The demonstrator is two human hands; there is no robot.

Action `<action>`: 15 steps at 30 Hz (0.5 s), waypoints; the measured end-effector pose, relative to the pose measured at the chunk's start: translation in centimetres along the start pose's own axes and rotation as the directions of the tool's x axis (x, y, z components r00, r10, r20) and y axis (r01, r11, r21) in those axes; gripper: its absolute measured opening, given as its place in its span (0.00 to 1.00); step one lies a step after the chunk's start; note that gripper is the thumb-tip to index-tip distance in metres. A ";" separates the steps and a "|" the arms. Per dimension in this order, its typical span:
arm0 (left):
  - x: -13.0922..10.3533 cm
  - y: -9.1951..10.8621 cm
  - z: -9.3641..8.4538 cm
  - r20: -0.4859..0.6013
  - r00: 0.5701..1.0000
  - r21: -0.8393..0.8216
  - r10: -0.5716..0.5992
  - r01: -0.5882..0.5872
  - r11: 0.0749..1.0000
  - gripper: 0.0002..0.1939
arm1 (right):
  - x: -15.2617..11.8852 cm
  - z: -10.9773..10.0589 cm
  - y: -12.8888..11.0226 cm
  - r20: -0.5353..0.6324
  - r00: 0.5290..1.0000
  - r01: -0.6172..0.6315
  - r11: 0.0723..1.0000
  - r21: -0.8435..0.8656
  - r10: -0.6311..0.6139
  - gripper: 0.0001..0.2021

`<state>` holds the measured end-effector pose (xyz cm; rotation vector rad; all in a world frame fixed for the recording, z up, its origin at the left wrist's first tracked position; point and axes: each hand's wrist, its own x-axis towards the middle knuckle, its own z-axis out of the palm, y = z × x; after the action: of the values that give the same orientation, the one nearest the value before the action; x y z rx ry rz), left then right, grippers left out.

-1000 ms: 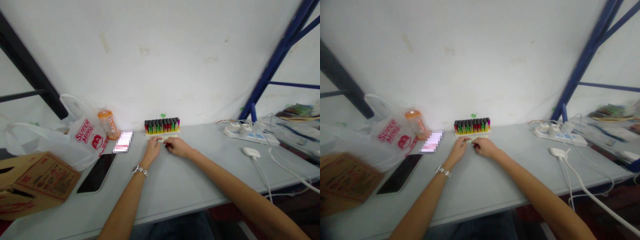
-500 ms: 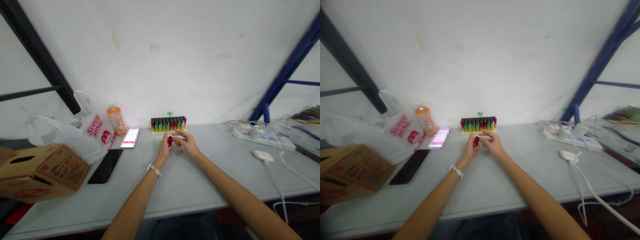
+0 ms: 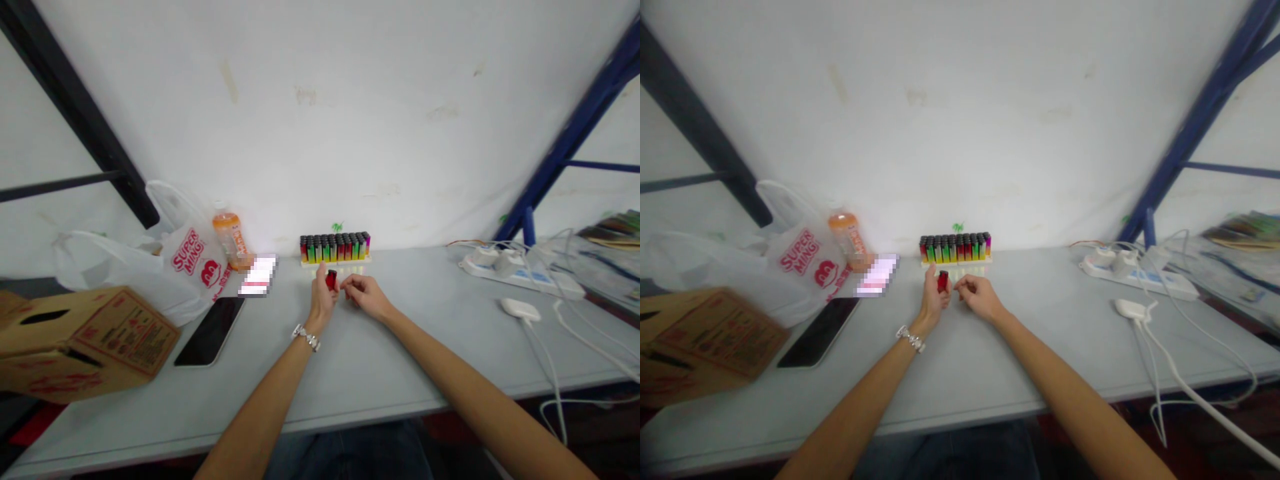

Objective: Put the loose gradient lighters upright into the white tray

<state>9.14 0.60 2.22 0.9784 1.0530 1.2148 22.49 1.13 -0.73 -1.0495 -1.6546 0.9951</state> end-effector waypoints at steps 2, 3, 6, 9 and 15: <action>-0.1 0.0 -0.1 0.022 1.000 -0.019 0.011 -0.011 1.000 0.35 | -0.1 0.0 -0.1 0.020 1.000 0.002 1.000 -0.026 -0.001 0.07; -0.1 0.0 -0.1 0.024 1.000 -0.017 0.020 -0.020 1.000 0.35 | -0.1 0.0 -0.2 0.028 1.000 0.001 0.999 -0.037 0.000 0.07; 0.0 -0.2 0.0 -0.004 0.999 0.037 0.053 -0.053 0.998 0.33 | -0.2 -0.1 -0.4 0.041 0.999 0.001 0.997 -0.078 0.002 0.07; 0.3 -0.4 0.1 -0.068 0.990 0.149 0.121 -0.109 0.983 0.28 | -0.2 -0.1 -0.5 0.051 0.999 0.002 0.994 -0.109 0.004 0.06; 0.3 -0.4 0.1 -0.070 0.987 0.146 0.146 -0.134 0.980 0.27 | -0.4 0.0 -0.7 0.027 0.999 0.023 0.994 -0.110 -0.020 0.07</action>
<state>9.37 0.80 1.83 1.1367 1.1619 1.3178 22.43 0.53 -0.14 -1.0928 -1.7547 0.9153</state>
